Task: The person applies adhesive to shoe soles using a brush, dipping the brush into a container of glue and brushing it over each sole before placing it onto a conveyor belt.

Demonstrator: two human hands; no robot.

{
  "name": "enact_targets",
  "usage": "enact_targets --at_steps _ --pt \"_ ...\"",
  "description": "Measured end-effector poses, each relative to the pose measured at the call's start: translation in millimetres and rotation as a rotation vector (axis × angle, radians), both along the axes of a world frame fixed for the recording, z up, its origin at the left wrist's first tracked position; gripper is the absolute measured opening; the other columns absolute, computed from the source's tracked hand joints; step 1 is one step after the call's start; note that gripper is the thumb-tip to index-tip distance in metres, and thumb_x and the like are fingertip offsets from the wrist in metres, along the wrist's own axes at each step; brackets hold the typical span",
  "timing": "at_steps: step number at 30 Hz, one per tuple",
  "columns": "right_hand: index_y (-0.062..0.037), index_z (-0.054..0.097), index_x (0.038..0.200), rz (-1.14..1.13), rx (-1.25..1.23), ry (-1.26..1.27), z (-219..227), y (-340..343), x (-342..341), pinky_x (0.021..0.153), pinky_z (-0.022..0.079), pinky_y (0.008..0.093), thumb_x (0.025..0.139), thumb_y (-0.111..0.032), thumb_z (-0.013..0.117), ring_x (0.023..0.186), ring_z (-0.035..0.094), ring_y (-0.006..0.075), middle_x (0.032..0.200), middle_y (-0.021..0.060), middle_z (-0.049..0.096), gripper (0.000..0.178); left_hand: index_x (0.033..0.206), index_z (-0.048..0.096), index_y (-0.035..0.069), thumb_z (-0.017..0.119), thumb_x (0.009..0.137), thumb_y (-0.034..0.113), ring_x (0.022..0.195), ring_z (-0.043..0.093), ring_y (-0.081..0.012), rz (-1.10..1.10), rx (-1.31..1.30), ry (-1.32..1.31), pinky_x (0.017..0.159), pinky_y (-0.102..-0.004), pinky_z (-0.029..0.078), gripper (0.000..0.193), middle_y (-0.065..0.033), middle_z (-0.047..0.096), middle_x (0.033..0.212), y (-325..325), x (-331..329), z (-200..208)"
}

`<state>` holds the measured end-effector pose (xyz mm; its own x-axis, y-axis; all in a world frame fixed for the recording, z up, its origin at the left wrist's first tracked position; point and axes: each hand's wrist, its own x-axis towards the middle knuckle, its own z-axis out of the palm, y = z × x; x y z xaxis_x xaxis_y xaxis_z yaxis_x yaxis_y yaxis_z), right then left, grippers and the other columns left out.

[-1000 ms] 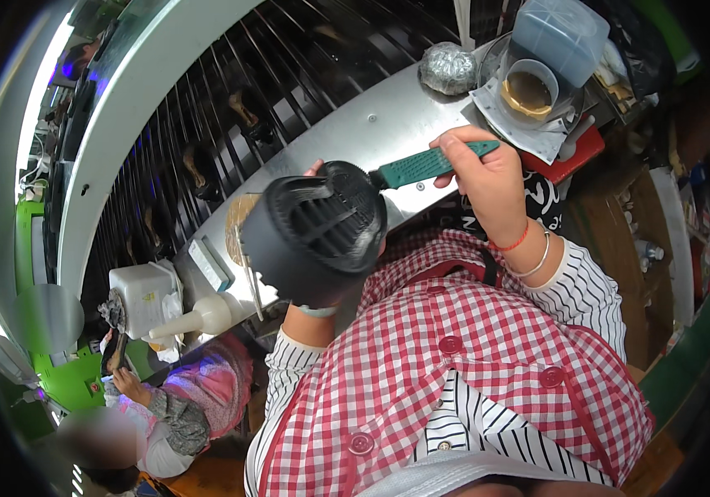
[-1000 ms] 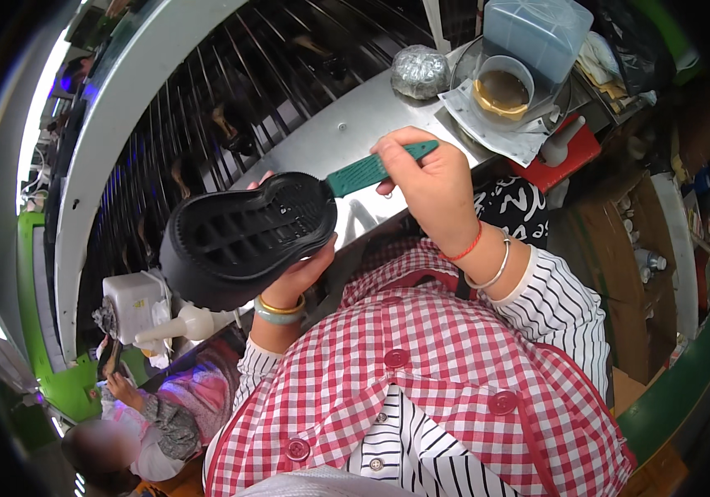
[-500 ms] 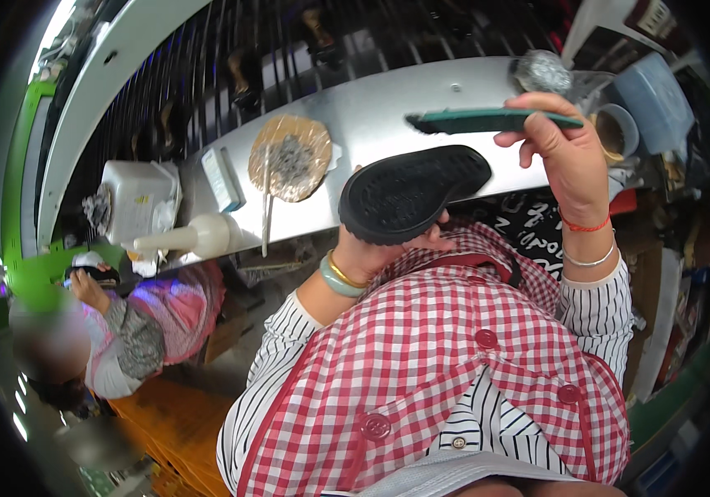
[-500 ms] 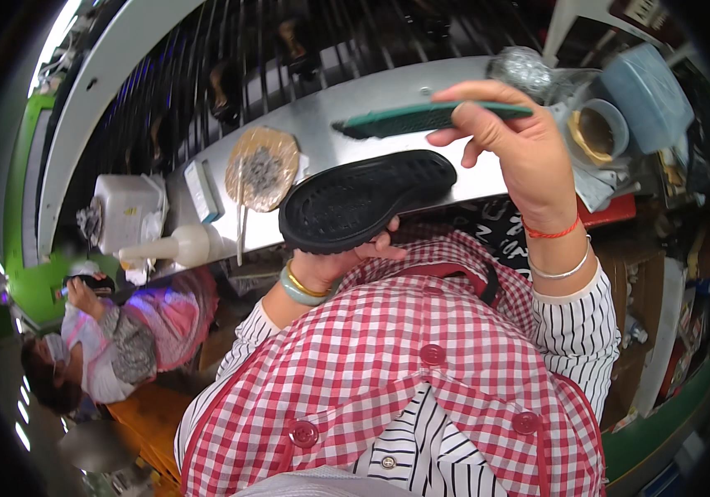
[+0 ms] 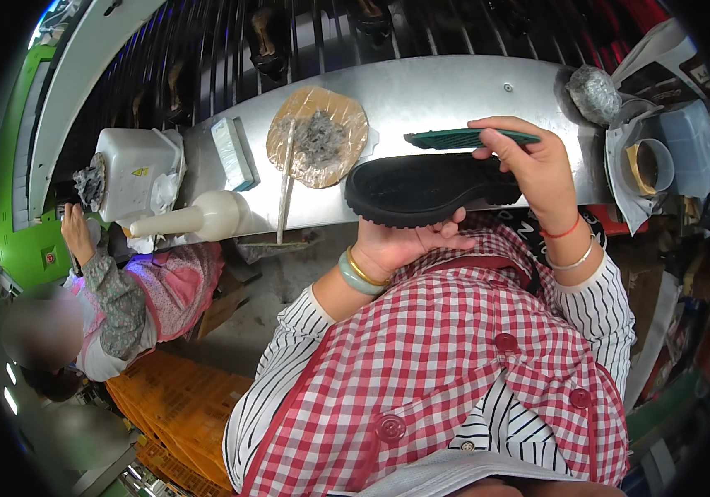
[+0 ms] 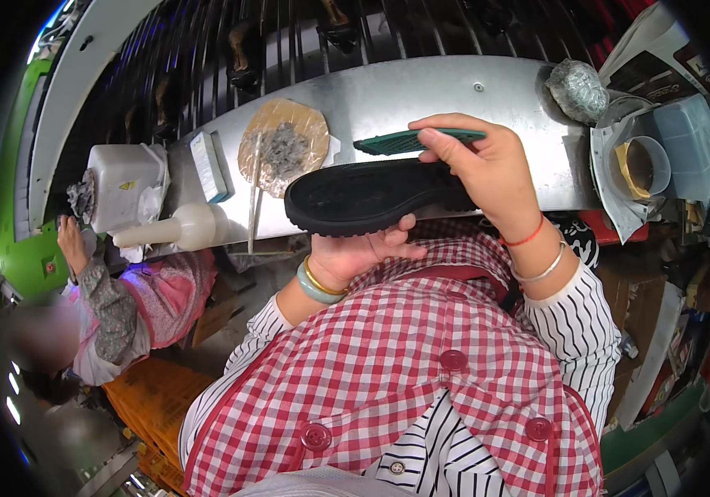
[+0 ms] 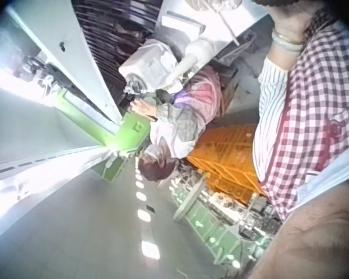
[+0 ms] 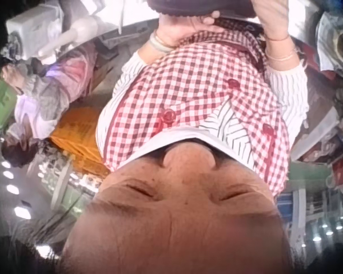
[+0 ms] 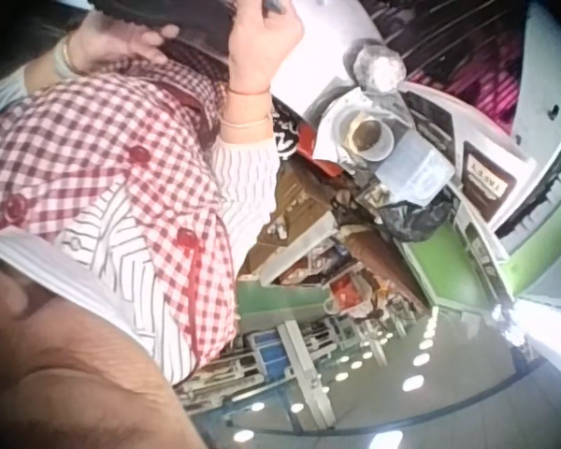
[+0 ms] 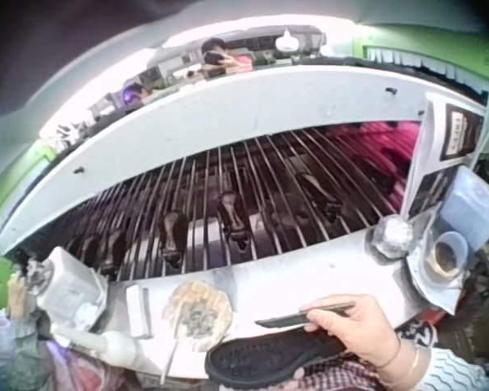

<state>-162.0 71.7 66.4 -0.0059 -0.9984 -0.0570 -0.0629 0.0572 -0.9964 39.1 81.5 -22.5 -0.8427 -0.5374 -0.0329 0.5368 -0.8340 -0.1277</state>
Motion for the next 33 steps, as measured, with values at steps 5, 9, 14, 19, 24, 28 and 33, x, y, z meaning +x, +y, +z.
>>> enact_targets --at_steps 5,9,14,19,24,28,33 --pt "-0.0002 0.068 0.101 0.076 -0.066 0.061 4.4 2.6 13.1 0.066 0.048 0.0198 0.087 -0.008 0.062 0.073 0.061 0.0082 0.083 0.0042 0.067 0.017 0.134 0.039 -0.001 0.043 0.086 0.06 0.094 0.059 -0.0408 0.004 0.044 0.042 0.099 -0.0691 0.026 0.078 -0.0322 0.053 0.115 -4.5 6.4 0.3" --pt "0.0006 0.068 0.1 -0.048 -0.048 0.042 -11.4 -9.3 -4.9 0.066 0.049 0.0201 0.087 -0.007 0.062 0.072 0.06 0.0086 0.084 0.0047 0.067 0.016 0.134 0.038 -0.004 0.045 0.086 0.057 0.095 0.059 -0.0399 0.039 0.056 -0.063 0.1 -0.0682 0.026 0.078 -0.0323 0.053 0.114 -10.5 17.9 4.4" --pt "0.0 0.069 0.098 0.019 -0.084 0.076 -8.4 4.3 -12.7 0.068 0.049 0.0212 0.086 -0.01 0.063 0.075 0.061 0.0084 0.088 0.0046 0.068 0.016 0.133 0.038 -0.004 0.052 0.084 0.054 0.096 0.059 -0.0379 0.016 -0.064 -0.001 0.099 -0.0661 0.03 0.078 -0.0305 0.054 0.112 -8.3 10.5 -2.2" --pt "-0.0025 0.069 0.101 -0.089 -0.119 0.014 -14.9 5.5 -43.0 0.062 0.045 0.018 0.087 -0.014 0.064 0.071 0.059 0.0065 0.084 0.0034 0.066 0.019 0.133 0.038 -0.005 0.058 0.082 0.05 0.097 0.059 -0.0376 0.007 -0.059 -0.045 0.099 -0.0661 0.03 0.078 -0.0313 0.052 0.113 -6.2 14.7 -1.9" --pt "-0.0031 0.069 0.102 -0.137 -0.011 0.143 -40.7 11.1 -66.3 0.061 0.044 0.0174 0.087 -0.016 0.063 0.07 0.06 0.0063 0.087 0.0015 0.067 0.02 0.134 0.037 -0.005 0.062 0.083 0.045 0.111 0.053 -0.0426 0.009 -0.092 0.014 0.1 -0.0679 0.027 0.075 -0.0308 0.048 0.122 -7.9 14.5 -5.5" --pt "-0.0013 0.068 0.101 -0.158 -0.062 0.083 -35.4 23.4 -70.0 0.061 0.045 0.0184 0.087 -0.016 0.064 0.07 0.06 0.007 0.086 0.003 0.067 0.021 0.136 0.035 -0.003 0.06 0.084 0.044 0.117 0.048 -0.0441 0.027 -0.044 -0.064 0.099 -0.0702 0.026 0.074 -0.0323 0.042 0.13 -2.8 12.7 5.9" --pt "0.0016 0.067 0.099 -0.262 -0.078 0.184 -48.3 24.2 -83.1 0.063 0.048 0.0201 0.087 -0.013 0.064 0.07 0.06 0.0085 0.085 0.0046 0.067 0.02 0.137 0.032 -0.003 0.06 0.084 0.046 0.112 0.051 -0.0439 -0.006 -0.106 -0.09 0.097 -0.0687 0.031 0.077 -0.0329 0.042 0.129 1.0 4.8 11.8"
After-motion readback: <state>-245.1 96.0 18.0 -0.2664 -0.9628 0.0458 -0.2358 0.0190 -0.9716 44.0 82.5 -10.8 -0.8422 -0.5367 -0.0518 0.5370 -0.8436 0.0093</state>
